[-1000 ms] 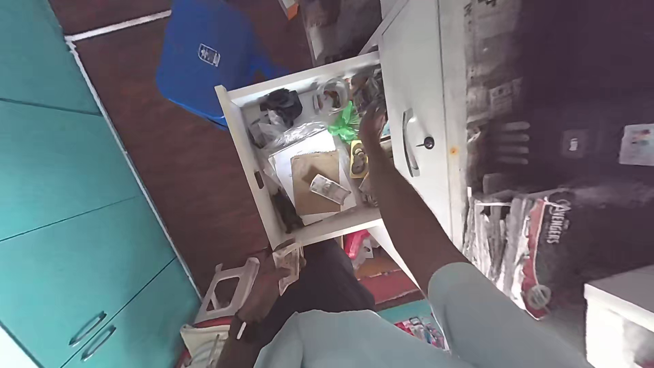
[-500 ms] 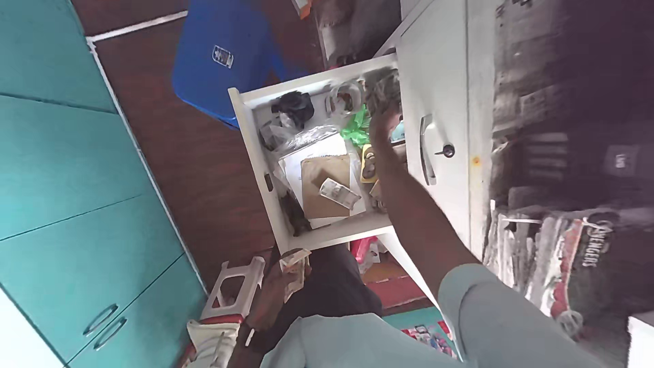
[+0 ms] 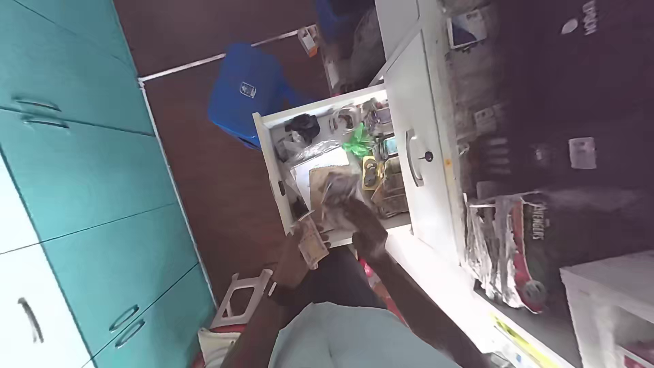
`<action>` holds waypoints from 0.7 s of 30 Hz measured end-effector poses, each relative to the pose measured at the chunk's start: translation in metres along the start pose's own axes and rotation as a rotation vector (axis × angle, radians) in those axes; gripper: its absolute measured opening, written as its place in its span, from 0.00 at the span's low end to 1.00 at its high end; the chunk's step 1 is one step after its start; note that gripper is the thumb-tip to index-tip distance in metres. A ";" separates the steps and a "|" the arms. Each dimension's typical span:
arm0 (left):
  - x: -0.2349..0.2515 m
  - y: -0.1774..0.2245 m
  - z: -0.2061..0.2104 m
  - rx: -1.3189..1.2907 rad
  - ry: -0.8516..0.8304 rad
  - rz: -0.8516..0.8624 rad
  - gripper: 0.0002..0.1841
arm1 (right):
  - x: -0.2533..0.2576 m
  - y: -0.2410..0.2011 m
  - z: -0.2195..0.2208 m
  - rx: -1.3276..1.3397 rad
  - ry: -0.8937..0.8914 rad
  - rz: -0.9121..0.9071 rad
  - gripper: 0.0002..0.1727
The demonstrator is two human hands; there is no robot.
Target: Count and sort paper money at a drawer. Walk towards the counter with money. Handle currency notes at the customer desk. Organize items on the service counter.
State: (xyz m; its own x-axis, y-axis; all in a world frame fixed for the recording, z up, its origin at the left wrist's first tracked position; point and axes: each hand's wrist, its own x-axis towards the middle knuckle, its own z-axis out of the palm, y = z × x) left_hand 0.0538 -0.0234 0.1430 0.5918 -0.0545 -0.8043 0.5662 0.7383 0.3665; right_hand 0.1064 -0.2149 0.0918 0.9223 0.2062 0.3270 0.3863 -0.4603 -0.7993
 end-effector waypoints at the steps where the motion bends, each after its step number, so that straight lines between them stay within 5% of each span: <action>1: 0.000 0.005 0.008 0.014 -0.017 0.010 0.24 | -0.005 -0.011 -0.002 0.021 -0.037 -0.060 0.15; 5: 0.000 0.016 0.024 0.140 0.143 0.125 0.21 | -0.014 -0.026 -0.008 0.156 -0.142 -0.093 0.11; 8: -0.003 0.017 0.026 0.325 0.258 0.325 0.22 | -0.003 -0.043 -0.015 0.531 -0.013 0.321 0.10; 12: -0.013 0.017 0.036 0.442 0.361 0.363 0.29 | 0.036 -0.062 -0.023 0.677 -0.306 0.817 0.49; 16: -0.024 0.009 0.043 0.482 0.392 0.379 0.28 | 0.038 -0.064 -0.002 0.688 -0.163 0.902 0.20; 21: -0.027 0.002 0.038 0.250 0.308 0.360 0.20 | 0.040 -0.060 -0.003 0.712 -0.146 0.939 0.14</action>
State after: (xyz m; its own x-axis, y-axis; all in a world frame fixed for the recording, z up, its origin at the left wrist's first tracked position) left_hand 0.0605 -0.0460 0.1836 0.5991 0.4001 -0.6935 0.5001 0.4894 0.7144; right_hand 0.1199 -0.1819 0.1540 0.8121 0.1618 -0.5606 -0.5779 0.0903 -0.8111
